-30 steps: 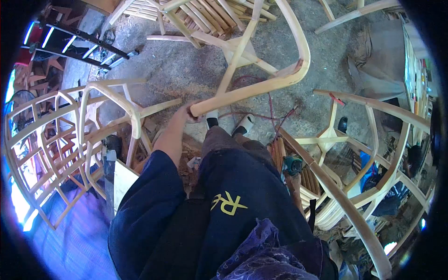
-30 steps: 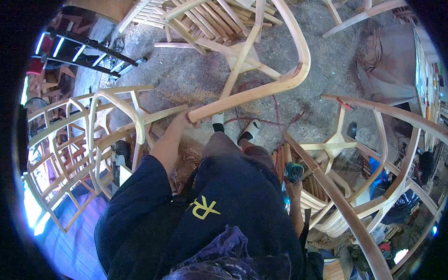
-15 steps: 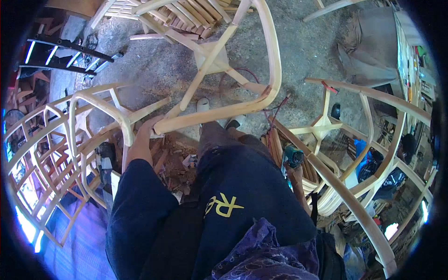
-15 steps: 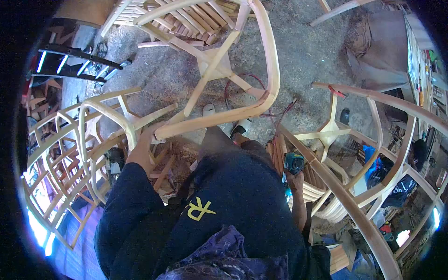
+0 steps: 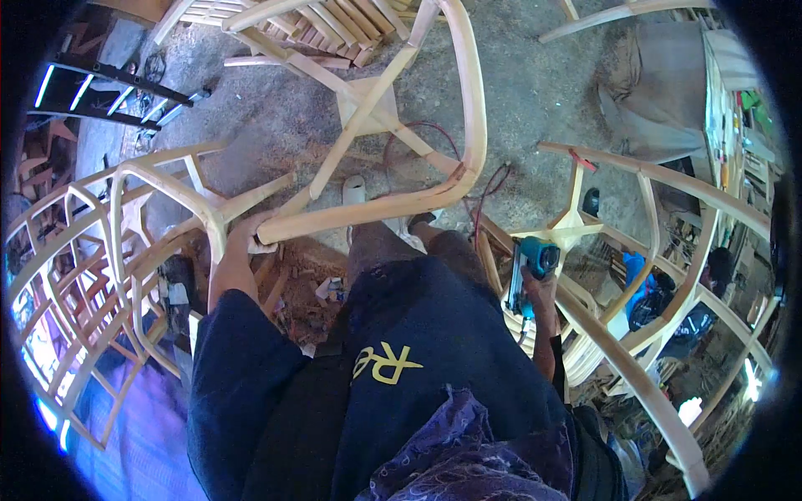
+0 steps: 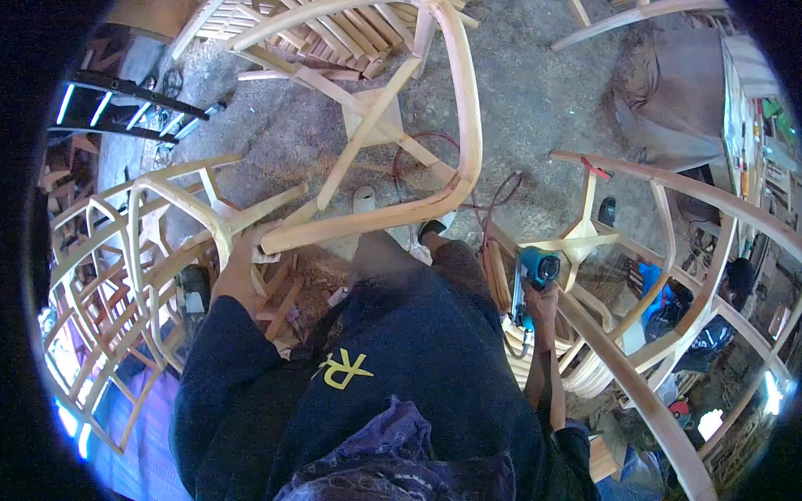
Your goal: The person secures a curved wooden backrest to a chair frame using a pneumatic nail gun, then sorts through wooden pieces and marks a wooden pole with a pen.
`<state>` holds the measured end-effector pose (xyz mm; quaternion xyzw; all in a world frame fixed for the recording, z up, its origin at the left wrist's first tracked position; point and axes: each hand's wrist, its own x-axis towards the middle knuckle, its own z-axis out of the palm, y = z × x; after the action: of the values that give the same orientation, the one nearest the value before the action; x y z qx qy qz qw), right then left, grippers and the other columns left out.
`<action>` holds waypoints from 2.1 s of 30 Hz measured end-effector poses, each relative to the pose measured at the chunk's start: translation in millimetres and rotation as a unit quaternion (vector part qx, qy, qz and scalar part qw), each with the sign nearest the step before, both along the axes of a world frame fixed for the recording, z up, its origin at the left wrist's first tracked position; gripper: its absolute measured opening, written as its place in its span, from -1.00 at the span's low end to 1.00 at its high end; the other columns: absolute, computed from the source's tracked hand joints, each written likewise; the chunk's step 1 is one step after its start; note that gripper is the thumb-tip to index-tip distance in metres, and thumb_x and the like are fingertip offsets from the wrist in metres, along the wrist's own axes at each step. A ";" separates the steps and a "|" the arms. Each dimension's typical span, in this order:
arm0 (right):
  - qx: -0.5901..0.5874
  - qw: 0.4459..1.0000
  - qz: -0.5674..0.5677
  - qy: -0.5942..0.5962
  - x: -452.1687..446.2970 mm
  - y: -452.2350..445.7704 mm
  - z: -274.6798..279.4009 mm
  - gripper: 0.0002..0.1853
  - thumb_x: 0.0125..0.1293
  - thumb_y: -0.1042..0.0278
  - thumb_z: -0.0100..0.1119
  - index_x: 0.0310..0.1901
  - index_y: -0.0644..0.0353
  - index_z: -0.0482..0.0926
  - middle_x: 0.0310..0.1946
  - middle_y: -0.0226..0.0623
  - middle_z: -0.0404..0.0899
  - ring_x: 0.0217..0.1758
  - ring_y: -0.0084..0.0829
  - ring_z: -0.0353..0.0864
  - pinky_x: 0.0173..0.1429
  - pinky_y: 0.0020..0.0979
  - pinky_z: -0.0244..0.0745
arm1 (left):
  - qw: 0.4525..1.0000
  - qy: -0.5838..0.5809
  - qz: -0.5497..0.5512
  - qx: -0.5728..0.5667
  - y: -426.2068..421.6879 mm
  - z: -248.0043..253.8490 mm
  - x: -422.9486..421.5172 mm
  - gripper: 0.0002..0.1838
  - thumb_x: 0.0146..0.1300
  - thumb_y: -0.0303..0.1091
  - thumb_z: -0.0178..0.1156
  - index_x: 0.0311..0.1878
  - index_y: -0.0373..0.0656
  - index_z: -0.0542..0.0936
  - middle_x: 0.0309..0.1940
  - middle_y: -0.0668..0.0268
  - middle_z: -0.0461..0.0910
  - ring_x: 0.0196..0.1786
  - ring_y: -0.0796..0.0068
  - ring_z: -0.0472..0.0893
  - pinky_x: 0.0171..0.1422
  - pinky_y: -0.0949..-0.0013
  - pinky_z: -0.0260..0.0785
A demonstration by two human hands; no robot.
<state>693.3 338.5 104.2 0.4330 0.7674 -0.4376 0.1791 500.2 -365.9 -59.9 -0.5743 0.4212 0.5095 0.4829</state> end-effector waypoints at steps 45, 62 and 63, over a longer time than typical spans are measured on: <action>-0.358 0.915 -0.115 0.146 -89.8 -20.1 -121.5 -0.58 0.16 0.24 0.59 -0.01 0.20 0.66 -0.36 -0.40 0.65 -0.39 -0.57 0.55 -0.26 -0.41 0.44 | 0.728 0.495 -0.472 -0.047 479.0 94.7 -86.8 -0.49 0.41 -0.09 0.36 0.21 -0.33 0.63 -0.13 0.27 0.72 -0.09 0.48 0.65 0.12 0.36 0.48; -0.514 0.819 -0.226 0.115 -72.6 -42.9 -172.0 -0.71 0.23 0.32 0.58 -0.17 0.24 0.66 -0.61 -0.51 0.47 -0.66 -0.66 0.33 -0.56 -0.52 0.20 | 0.799 0.478 -0.364 0.010 501.5 46.0 -99.7 -0.10 0.34 0.09 0.35 0.52 -0.38 0.31 0.34 -0.05 0.45 0.45 0.13 0.41 0.51 0.10 0.32; -0.515 0.822 -0.217 0.111 -74.2 -40.3 -168.6 -0.71 0.23 0.32 0.58 -0.17 0.24 0.66 -0.60 -0.50 0.48 -0.66 -0.67 0.33 -0.56 -0.52 0.20 | 0.797 0.480 -0.366 0.019 498.7 43.2 -100.6 -0.10 0.34 0.09 0.35 0.52 -0.38 0.31 0.35 -0.04 0.44 0.46 0.12 0.41 0.52 0.11 0.32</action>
<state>619.1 298.1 -64.4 0.3815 0.3313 -0.8417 0.1904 399.6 132.9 -16.6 -0.0502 0.7683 0.5125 0.3802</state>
